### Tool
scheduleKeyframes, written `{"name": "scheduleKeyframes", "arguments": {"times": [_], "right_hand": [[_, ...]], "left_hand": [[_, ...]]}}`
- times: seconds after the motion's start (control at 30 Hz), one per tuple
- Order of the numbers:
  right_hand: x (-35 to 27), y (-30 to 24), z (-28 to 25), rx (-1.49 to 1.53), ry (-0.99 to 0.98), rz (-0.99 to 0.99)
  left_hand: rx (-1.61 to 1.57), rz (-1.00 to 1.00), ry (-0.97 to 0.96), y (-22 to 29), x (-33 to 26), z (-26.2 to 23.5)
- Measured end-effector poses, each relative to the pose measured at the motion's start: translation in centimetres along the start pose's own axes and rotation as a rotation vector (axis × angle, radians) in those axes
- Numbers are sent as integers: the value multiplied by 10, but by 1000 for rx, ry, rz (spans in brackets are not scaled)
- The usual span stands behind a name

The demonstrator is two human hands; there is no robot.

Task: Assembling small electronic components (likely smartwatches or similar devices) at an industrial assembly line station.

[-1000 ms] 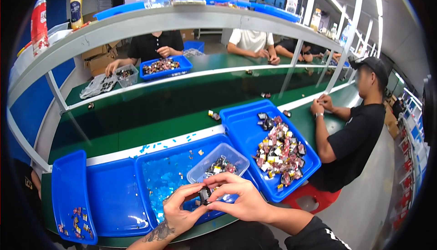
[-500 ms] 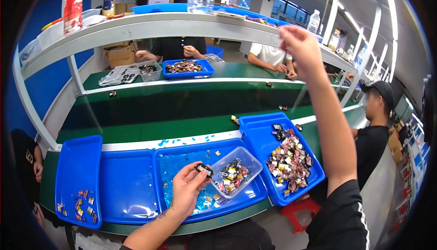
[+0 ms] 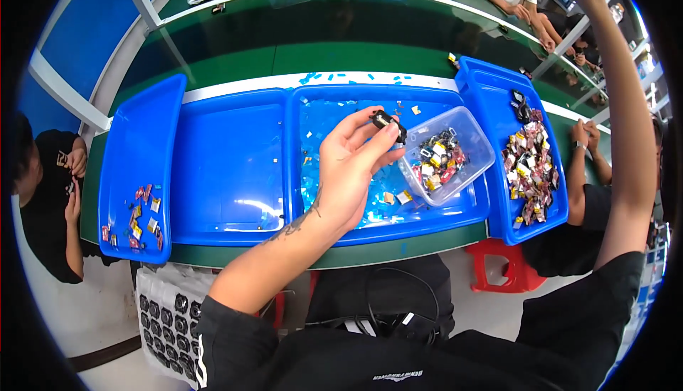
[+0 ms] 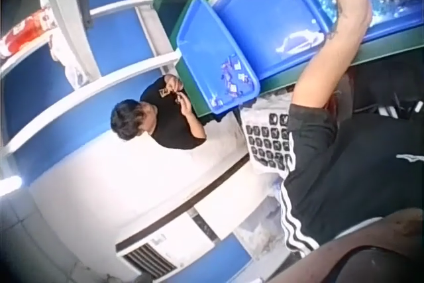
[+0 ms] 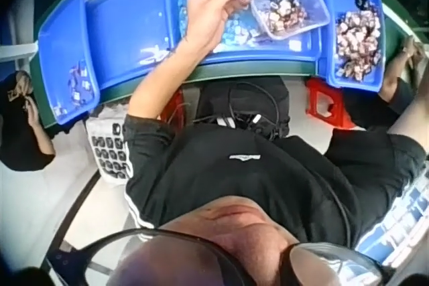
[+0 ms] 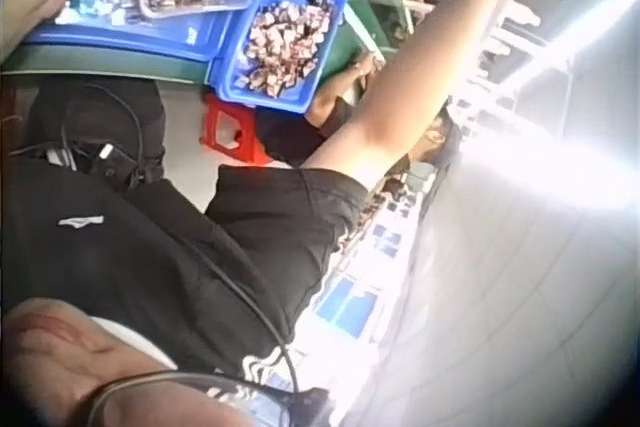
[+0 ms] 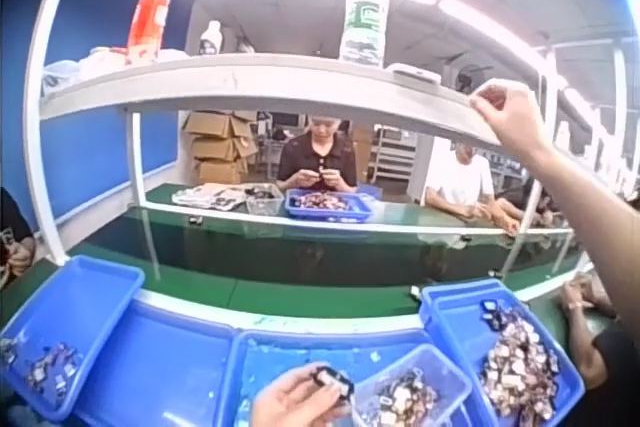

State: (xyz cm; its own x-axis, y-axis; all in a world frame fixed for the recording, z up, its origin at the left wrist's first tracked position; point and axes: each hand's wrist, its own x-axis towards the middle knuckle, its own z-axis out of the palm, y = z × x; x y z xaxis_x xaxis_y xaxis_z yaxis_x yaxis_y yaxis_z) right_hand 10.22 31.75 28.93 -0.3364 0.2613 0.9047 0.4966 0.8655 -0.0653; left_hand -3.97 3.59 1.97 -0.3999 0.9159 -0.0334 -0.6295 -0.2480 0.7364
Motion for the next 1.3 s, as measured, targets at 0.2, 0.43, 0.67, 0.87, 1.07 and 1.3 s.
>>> {"name": "scheduleKeyframes", "arguments": {"times": [0.2,0.43,0.67,0.87,1.07,1.3], "right_hand": [[-206,-130,-7,385,-813,-787],[-260,-171,-5,193,-956,-830],[-254,-175,-25,505,-1002,-174],[-237,-159,-19,1182,-874,1064],[-237,-145,-36,1304,-763,1256],[-239,-137,-44,1328,-786,1155]], "left_hand": [[-9,82,146,0,3,-9],[30,193,179,3,4,-12],[-15,229,38,-10,6,4],[15,152,161,12,6,-15],[105,53,88,3,4,-4],[21,2,-16,1,3,-6]]}}
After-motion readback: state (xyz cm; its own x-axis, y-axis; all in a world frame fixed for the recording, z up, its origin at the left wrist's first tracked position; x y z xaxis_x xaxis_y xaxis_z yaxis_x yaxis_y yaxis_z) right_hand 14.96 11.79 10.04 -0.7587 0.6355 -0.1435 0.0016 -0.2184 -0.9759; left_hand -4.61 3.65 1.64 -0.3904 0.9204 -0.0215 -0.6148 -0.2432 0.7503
